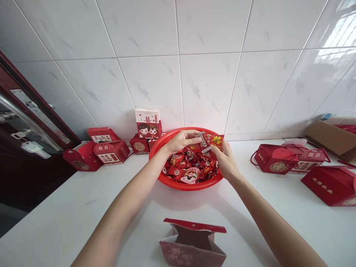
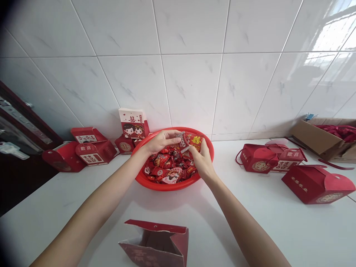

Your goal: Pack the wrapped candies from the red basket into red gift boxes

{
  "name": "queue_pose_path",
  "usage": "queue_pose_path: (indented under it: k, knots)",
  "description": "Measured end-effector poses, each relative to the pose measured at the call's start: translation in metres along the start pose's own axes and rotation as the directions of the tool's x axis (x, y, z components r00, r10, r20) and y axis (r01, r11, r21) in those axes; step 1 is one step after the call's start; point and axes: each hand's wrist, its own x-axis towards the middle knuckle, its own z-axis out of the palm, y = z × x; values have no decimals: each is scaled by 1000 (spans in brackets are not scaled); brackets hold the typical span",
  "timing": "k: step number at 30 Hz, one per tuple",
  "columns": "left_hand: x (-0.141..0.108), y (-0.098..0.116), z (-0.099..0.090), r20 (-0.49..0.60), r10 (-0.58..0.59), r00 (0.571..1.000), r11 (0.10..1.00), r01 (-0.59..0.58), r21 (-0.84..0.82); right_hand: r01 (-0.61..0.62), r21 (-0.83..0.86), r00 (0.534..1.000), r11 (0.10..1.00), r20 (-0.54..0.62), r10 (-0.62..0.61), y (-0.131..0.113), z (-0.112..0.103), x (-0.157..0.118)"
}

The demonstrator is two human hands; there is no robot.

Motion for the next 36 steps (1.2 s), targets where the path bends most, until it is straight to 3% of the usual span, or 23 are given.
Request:
queue_pose_path:
  k: [4,8,16,21,26,36]
  knots:
    - [0,0,0,-8,16,1000,1000,-16,3,-97,41,993,994,74,94,-5,0,0]
    - [-1,-2,-1,10,-29,1000,997,28,69,-83,-38,989,996,118,87,-8,2,-2]
    - [-3,3,-1,33,-57,998,998,58,-14,-17,-44,998,999,57,20,-2,1,0]
    - [-1,3,-6,-35,-10,999,991,5,-131,-7,-19,1000,1000,-8,7,-1,2,0]
    - [0,2,-10,-85,-39,996,980,21,-199,4,-17,999,1000,-34,-4,0,3,1]
    - [1,-5,-5,-41,-33,999,998,31,-51,-40,-33,999,999,27,41,3,0,0]
